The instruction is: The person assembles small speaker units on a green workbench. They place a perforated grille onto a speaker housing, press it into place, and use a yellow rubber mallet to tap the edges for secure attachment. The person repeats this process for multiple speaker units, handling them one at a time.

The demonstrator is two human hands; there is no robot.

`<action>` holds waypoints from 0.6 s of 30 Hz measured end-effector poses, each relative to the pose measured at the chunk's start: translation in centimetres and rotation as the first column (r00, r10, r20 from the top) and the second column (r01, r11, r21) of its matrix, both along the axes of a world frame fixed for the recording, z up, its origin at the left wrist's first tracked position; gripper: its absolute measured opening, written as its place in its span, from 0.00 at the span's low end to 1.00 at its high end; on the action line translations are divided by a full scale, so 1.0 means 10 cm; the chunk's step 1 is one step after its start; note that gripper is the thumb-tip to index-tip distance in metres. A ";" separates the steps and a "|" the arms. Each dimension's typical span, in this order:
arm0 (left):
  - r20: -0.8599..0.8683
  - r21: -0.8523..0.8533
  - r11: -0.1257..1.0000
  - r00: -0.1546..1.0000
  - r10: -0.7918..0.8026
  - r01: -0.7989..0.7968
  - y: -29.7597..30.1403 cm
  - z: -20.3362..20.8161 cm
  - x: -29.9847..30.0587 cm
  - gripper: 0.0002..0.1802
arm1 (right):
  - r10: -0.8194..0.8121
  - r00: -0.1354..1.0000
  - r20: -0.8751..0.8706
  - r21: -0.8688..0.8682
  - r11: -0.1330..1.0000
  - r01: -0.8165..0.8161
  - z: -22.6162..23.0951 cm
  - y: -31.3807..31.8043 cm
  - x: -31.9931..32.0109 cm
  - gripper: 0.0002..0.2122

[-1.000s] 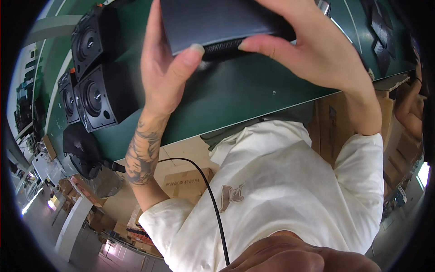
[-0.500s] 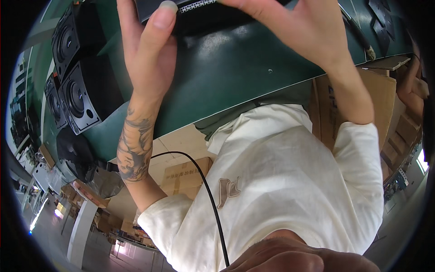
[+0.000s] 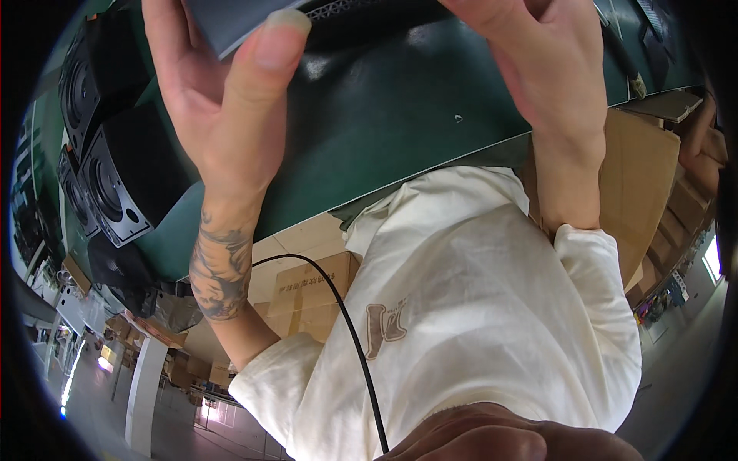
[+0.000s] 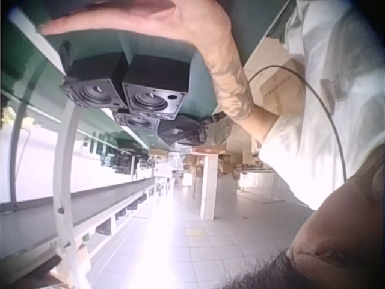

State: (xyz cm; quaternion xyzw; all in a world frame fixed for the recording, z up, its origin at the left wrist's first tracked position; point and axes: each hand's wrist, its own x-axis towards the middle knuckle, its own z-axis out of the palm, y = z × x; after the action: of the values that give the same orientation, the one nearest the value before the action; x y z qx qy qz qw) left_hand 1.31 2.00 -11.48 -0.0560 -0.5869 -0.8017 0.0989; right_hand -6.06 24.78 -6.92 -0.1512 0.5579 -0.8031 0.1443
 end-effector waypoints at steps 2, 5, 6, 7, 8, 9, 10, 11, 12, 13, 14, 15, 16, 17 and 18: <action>-0.039 -0.030 0.999 0.999 0.025 -0.026 0.04 0.01 -0.03 0.51 | 0.032 0.999 -0.007 -0.052 0.998 -0.032 -0.06 0.03 -0.05 0.38; -0.111 -0.110 0.988 0.989 0.097 -0.109 0.06 -0.03 -0.07 0.50 | -0.074 0.981 -0.179 0.059 0.995 0.085 -0.18 -0.08 -0.04 0.35; -0.137 -0.139 0.980 0.983 0.123 -0.142 0.06 -0.05 -0.09 0.50 | -0.071 0.971 -0.229 0.061 0.994 0.087 -0.23 -0.10 -0.05 0.34; -0.167 -0.168 0.969 0.974 0.150 -0.178 0.06 -0.08 -0.11 0.50 | -0.048 0.974 -0.223 0.055 0.997 0.062 -0.24 -0.08 -0.08 0.34; -0.187 -0.195 0.958 0.967 0.175 -0.211 0.05 -0.09 -0.13 0.50 | -0.024 0.976 -0.218 0.049 0.998 0.036 -0.25 -0.06 -0.11 0.33; -0.200 -0.225 0.945 0.960 0.194 -0.238 0.05 -0.10 -0.15 0.50 | 0.022 0.987 -0.158 0.036 0.999 -0.016 -0.22 0.02 -0.17 0.33; -0.210 -0.249 0.934 0.956 0.206 -0.256 0.05 -0.11 -0.19 0.50 | 0.002 0.983 -0.185 0.097 0.995 0.016 -0.19 0.01 -0.17 0.33; -0.218 -0.266 0.925 0.952 0.216 -0.271 0.04 -0.12 -0.21 0.50 | -0.017 0.978 -0.209 0.157 0.986 0.050 -0.16 0.00 -0.16 0.33; -0.225 -0.279 0.918 0.948 0.223 -0.282 0.04 -0.14 -0.23 0.51 | -0.081 0.944 -0.321 0.275 0.945 0.175 -0.12 -0.10 -0.08 0.33; -0.228 -0.290 0.912 0.947 0.229 -0.290 0.05 -0.14 -0.24 0.51 | -0.099 0.921 -0.377 0.290 0.931 0.219 -0.13 -0.12 -0.06 0.34; -0.232 -0.297 0.907 0.944 0.235 -0.299 0.05 -0.13 -0.25 0.51 | -0.117 0.895 -0.431 0.303 0.915 0.266 -0.14 -0.14 -0.04 0.34; -0.236 -0.305 0.903 0.943 0.237 -0.303 0.05 -0.12 -0.26 0.51 | -0.110 0.897 -0.428 0.233 0.946 0.227 -0.22 -0.11 -0.09 0.35; -0.237 -0.310 0.899 0.941 0.243 -0.310 0.04 -0.12 -0.27 0.51 | -0.101 0.904 -0.416 0.166 0.969 0.184 -0.30 -0.11 -0.14 0.36; -0.241 -0.310 0.898 0.939 0.243 -0.312 0.04 -0.12 -0.27 0.52 | -0.091 0.910 -0.404 0.099 0.985 0.142 -0.38 -0.10 -0.18 0.37; -0.243 -0.318 0.897 0.941 0.236 -0.307 0.04 -0.11 -0.28 0.52 | -0.081 0.920 -0.384 0.036 0.994 0.102 -0.45 -0.11 -0.23 0.38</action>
State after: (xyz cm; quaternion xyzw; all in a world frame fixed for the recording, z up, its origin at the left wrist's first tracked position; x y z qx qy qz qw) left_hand -1.47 2.41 -12.53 -0.0697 -0.7097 -0.6524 0.2565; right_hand -8.36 23.70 -11.46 -0.2743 0.6038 -0.7485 -0.0006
